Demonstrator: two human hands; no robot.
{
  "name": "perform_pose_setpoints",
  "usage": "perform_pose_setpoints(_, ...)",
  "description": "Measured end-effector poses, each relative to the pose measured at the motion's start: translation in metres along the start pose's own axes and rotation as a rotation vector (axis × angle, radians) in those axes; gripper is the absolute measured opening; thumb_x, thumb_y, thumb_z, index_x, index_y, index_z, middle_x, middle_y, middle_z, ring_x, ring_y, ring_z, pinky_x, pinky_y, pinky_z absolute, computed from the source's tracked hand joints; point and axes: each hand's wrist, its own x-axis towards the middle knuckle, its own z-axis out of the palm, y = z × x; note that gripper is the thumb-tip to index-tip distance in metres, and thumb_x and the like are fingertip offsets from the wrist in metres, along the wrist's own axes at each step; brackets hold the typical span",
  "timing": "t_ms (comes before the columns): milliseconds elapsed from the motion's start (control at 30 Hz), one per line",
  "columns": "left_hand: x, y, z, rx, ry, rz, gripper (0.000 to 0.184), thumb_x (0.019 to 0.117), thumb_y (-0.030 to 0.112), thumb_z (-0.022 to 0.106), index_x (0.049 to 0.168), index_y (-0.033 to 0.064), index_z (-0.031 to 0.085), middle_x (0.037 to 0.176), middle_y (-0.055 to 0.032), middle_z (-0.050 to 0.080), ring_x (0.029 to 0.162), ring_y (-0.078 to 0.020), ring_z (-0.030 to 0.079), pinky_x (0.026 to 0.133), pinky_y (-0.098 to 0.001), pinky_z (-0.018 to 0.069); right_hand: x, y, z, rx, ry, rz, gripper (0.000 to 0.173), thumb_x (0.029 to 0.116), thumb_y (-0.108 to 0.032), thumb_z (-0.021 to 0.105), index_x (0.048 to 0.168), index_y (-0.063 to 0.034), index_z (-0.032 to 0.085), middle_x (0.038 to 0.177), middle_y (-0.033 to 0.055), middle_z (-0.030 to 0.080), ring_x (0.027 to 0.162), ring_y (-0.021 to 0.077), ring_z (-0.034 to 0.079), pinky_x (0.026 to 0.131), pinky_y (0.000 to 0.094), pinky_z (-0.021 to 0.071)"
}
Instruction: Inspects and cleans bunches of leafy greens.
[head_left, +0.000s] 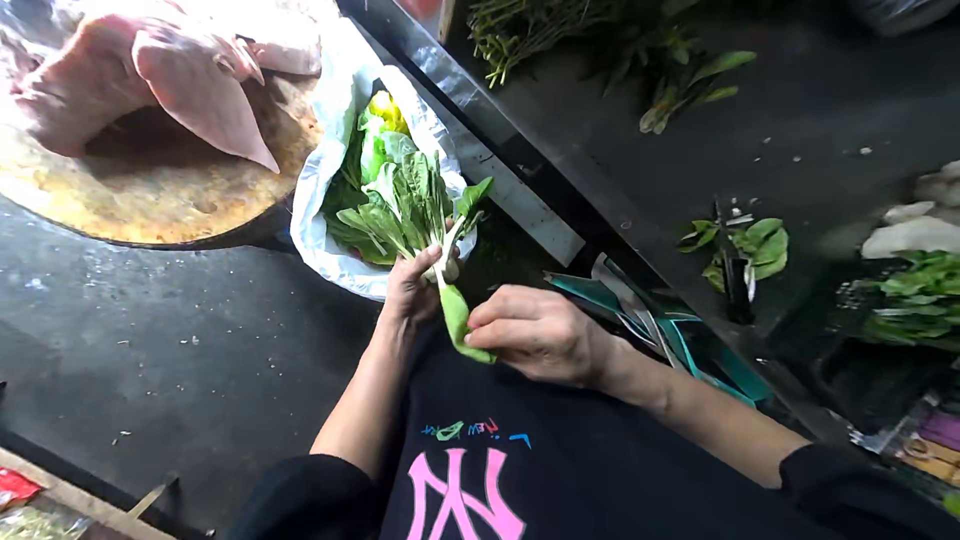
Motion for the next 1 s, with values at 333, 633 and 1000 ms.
perform_pose_setpoints(333, 0.001, 0.035, -0.012, 0.073, 0.138, 0.186, 0.044, 0.0907, 0.012, 0.071, 0.133, 0.0099, 0.057, 0.108, -0.0085, 0.073, 0.092, -0.0162, 0.072, 0.083, -0.0328, 0.0606, 0.004, -0.009, -0.013, 0.012, -0.074, -0.136, 0.014, 0.1011, -0.007, 0.059, 0.102, -0.0050, 0.072, 0.104, 0.0129, 0.074, 0.099, 0.0231, 0.070, 0.088, 0.0350, 0.0569)
perform_pose_setpoints(633, -0.006, 0.090, -0.013, -0.049, -0.064, 0.476, 0.034, 0.0871, 0.017, 0.073, 0.116, 0.0006, 0.066, 0.104, -0.0119, 0.072, 0.091, -0.0206, 0.071, 0.085, -0.0372, 0.0591, 0.004, -0.003, -0.030, -0.115, 0.226, -0.037, 0.013, 0.0980, -0.010, 0.067, 0.110, -0.0111, 0.072, 0.108, 0.0060, 0.072, 0.105, 0.0127, 0.067, 0.092, 0.0260, 0.0566)
perform_pose_setpoints(1000, -0.047, 0.140, -0.026, 0.053, -0.258, 0.553, 0.051, 0.0816, 0.032, 0.083, 0.127, 0.0138, 0.067, 0.102, -0.0014, 0.074, 0.089, -0.0128, 0.071, 0.088, -0.0322, 0.0591, 0.027, 0.001, -0.035, -0.208, 0.460, -0.026, 0.012, 0.0977, -0.019, 0.071, 0.108, -0.0138, 0.068, 0.106, -0.0009, 0.068, 0.101, 0.0054, 0.066, 0.088, 0.0203, 0.0570)
